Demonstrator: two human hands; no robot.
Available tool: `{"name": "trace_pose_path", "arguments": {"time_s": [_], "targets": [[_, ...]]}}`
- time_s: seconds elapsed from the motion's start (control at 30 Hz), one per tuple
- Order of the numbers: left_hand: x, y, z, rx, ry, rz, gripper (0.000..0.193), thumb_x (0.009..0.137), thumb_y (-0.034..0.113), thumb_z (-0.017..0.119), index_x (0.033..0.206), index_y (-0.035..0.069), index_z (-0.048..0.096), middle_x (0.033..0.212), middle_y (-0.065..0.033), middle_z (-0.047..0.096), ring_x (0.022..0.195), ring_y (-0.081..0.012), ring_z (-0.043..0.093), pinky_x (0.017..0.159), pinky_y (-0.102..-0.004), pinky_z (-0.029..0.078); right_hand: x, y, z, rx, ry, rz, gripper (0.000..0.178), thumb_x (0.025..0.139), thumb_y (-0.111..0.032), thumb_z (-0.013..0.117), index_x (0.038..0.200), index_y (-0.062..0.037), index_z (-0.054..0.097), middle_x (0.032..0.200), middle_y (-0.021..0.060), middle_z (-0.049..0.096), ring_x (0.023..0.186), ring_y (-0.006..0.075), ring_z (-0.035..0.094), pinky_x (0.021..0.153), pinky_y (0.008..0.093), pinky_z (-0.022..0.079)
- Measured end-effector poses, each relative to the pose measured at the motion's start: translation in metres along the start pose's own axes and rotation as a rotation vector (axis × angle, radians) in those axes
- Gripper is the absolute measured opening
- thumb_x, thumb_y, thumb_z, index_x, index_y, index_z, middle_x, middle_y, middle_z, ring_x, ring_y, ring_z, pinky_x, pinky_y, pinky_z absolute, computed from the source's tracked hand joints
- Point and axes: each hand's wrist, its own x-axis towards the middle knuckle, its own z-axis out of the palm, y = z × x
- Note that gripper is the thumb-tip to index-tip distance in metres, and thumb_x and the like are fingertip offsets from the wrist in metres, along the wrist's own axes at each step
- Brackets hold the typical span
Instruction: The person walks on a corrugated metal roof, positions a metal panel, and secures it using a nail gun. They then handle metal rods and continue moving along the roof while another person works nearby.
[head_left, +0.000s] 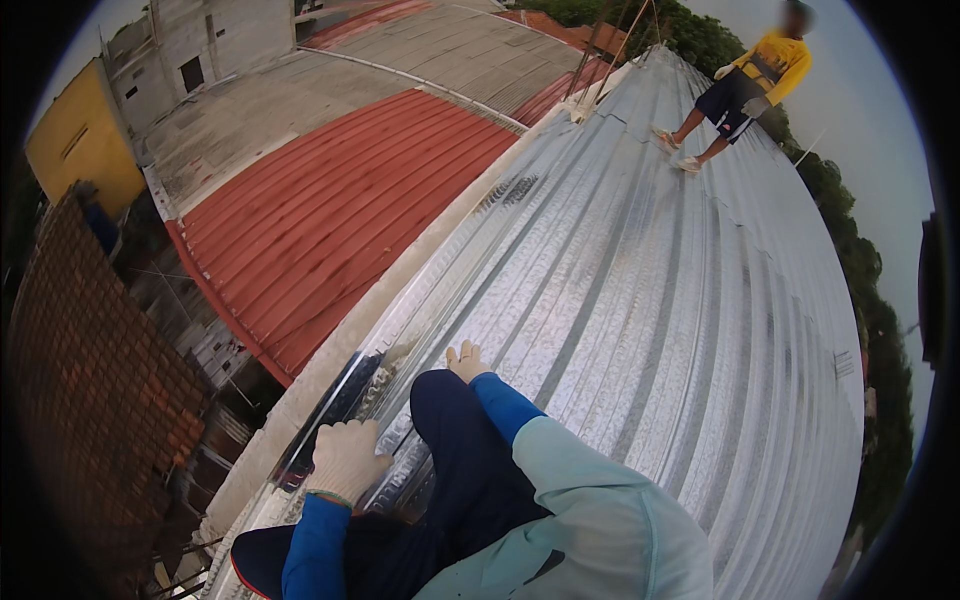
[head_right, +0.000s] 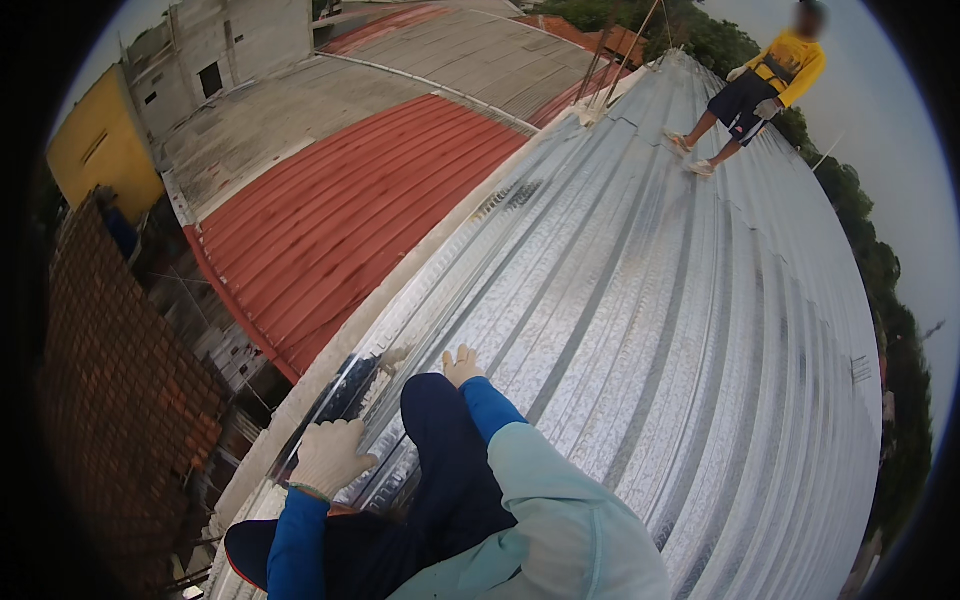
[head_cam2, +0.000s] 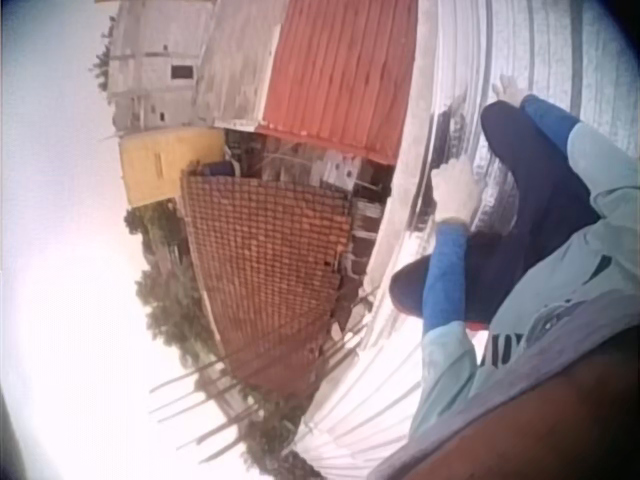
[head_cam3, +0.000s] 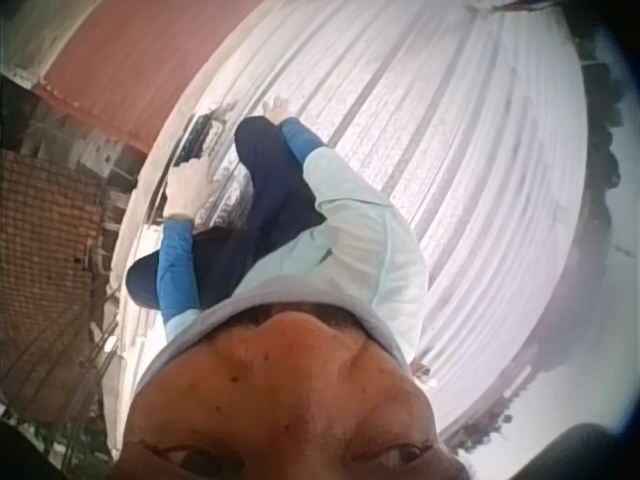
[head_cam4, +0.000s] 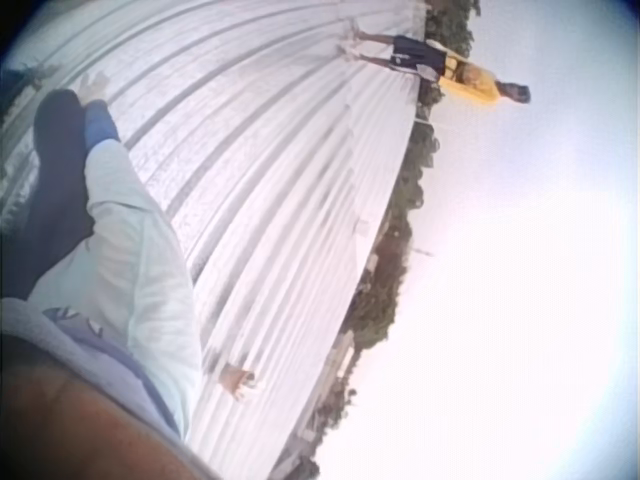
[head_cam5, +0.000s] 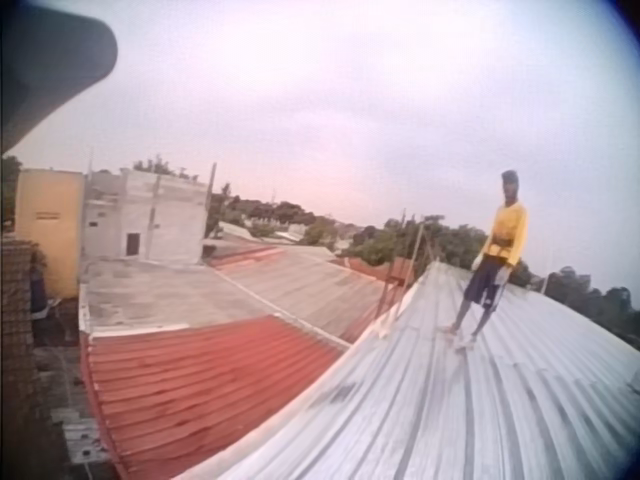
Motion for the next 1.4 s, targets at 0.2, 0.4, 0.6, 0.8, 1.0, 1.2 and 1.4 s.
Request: {"name": "trace_pose_path", "arguments": {"time_s": [0.2,0.4,0.6,0.8,1.0,1.2,1.4], "targets": [[0.001,0.003,-0.004,0.001,-0.012,-0.002,0.044,0.082,0.046,0.083,0.101,0.007,0.076,0.098,-0.0149,0.077,0.098,-0.0334,0.076,0.085,-0.0481,0.054,0.0,0.005,0.002,-0.005,0.004,0.008,0.06,0.111,-0.033,0.037,0.168,-0.015,0.031,0.174,0.035,0.014,0.158,0.0608,0.016,0.124,0.0657,0.034],[0.001,0.003,-0.004,-0.008,-0.066,-0.031,0.048,0.083,0.047,0.083,0.106,0.006,0.076,0.103,-0.0155,0.077,0.101,-0.0351,0.075,0.09,-0.0485,0.053,0.001,0.0,0.003,-0.016,-0.007,-0.008,0.061,0.111,-0.033,0.038,0.169,-0.0159,0.03,0.174,0.0353,0.014,0.158,0.0613,0.017,0.124,0.0666,0.033],[0.002,0.001,-0.006,-0.009,-0.061,-0.034,0.047,0.083,0.047,0.083,0.108,0.006,0.076,0.105,-0.0161,0.077,0.101,-0.0359,0.075,0.089,-0.0489,0.053,0.005,-0.002,0.007,-0.012,-0.009,-0.02,0.063,0.11,-0.035,0.039,0.169,-0.016,0.029,0.174,0.0357,0.013,0.158,0.0611,0.016,0.126,0.0658,0.03],[0.003,0.001,-0.007,-0.012,-0.062,-0.032,0.047,0.083,0.046,0.082,0.107,0.007,0.076,0.103,-0.0163,0.077,0.1,-0.0359,0.075,0.088,-0.0487,0.054,0.013,0.012,0.021,0.031,0.11,-0.112,0.06,0.108,-0.036,0.04,0.16,-0.0062,0.038,0.162,0.0485,0.024,0.148,0.0708,0.028,0.121,0.0726,0.03],[0.002,0.0,-0.004,-0.006,-0.049,-0.018,0.045,0.082,0.045,0.082,0.105,0.006,0.076,0.102,-0.0163,0.077,0.098,-0.0356,0.075,0.087,-0.0487,0.053,0.012,0.015,0.025,0.042,0.141,-0.085,0.061,0.109,-0.037,0.04,0.161,-0.0062,0.037,0.161,0.0489,0.026,0.145,0.0709,0.032,0.121,0.0733,0.029],[0.003,-0.002,-0.001,-0.015,-0.027,-0.018,0.046,0.079,0.046,0.085,0.102,0.006,0.076,0.099,-0.0174,0.077,0.096,-0.0364,0.075,0.086,-0.0486,0.052,0.011,0.006,0.018,0.03,0.085,-0.071,0.062,0.11,-0.038,0.037,0.164,-0.0067,0.035,0.164,0.0465,0.025,0.15,0.0684,0.027,0.122,0.0712,0.029],[0.006,0.003,-0.002,-0.005,-0.025,0.004,0.048,0.077,0.047,0.085,0.1,0.006,0.076,0.099,-0.018,0.077,0.095,-0.0373,0.076,0.086,-0.0488,0.052,0.019,0.025,0.024,-0.058,0.031,-0.008,0.063,0.111,-0.037,0.037,0.171,-0.018,0.027,0.174,0.0351,0.013,0.158,0.0614,0.018,0.126,0.0671,0.028]]}}
